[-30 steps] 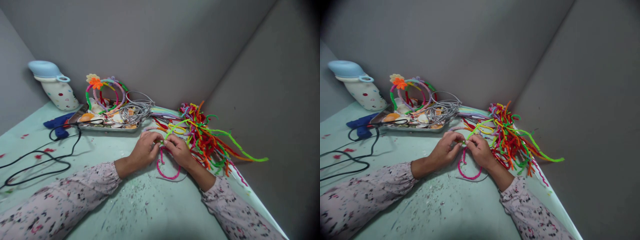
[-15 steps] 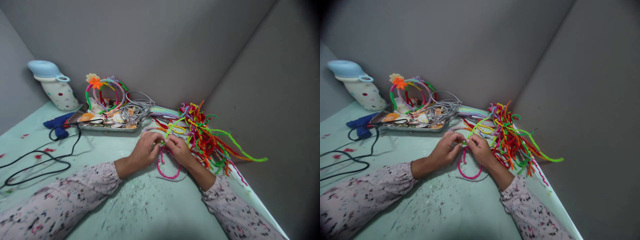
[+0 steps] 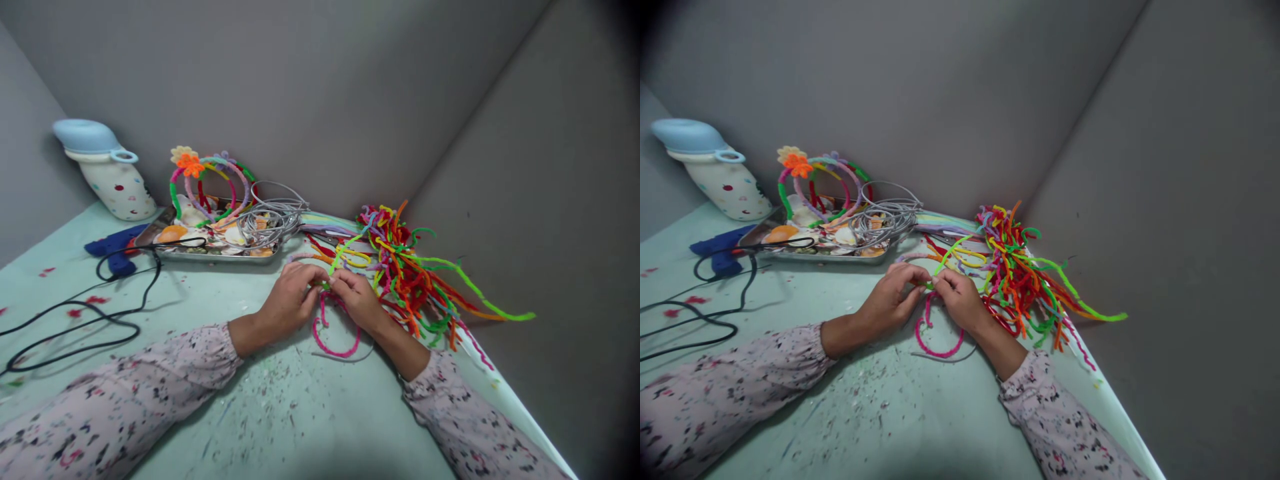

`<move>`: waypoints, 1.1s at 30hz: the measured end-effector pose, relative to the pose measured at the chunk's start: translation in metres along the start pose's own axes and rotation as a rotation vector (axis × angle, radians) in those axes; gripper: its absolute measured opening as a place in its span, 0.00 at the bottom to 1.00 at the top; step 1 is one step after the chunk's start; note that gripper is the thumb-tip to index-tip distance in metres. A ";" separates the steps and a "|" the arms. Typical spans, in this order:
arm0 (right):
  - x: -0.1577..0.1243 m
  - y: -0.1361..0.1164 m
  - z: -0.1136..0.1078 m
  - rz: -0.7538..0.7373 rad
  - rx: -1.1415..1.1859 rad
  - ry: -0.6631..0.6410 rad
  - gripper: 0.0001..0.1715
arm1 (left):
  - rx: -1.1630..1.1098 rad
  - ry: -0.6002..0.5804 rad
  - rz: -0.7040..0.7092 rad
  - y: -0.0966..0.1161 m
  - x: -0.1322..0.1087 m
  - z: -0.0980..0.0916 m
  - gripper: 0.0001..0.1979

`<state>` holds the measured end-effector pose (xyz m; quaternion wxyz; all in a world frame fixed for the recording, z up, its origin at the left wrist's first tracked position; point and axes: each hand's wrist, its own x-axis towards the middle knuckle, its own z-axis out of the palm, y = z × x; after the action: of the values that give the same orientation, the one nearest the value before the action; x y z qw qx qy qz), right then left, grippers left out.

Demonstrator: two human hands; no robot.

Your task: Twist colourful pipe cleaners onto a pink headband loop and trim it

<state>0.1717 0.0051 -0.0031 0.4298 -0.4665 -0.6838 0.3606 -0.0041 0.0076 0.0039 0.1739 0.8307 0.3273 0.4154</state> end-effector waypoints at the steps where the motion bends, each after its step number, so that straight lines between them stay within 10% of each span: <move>1: 0.000 0.000 0.000 0.001 -0.010 0.001 0.15 | -0.003 -0.001 0.000 0.000 0.000 0.000 0.11; 33: 0.001 0.000 -0.001 0.035 0.045 0.012 0.16 | 0.026 0.035 0.009 0.000 0.000 0.000 0.10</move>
<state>0.1720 0.0057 -0.0025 0.4379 -0.4708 -0.6646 0.3807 -0.0039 0.0073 0.0037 0.1552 0.8270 0.3319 0.4264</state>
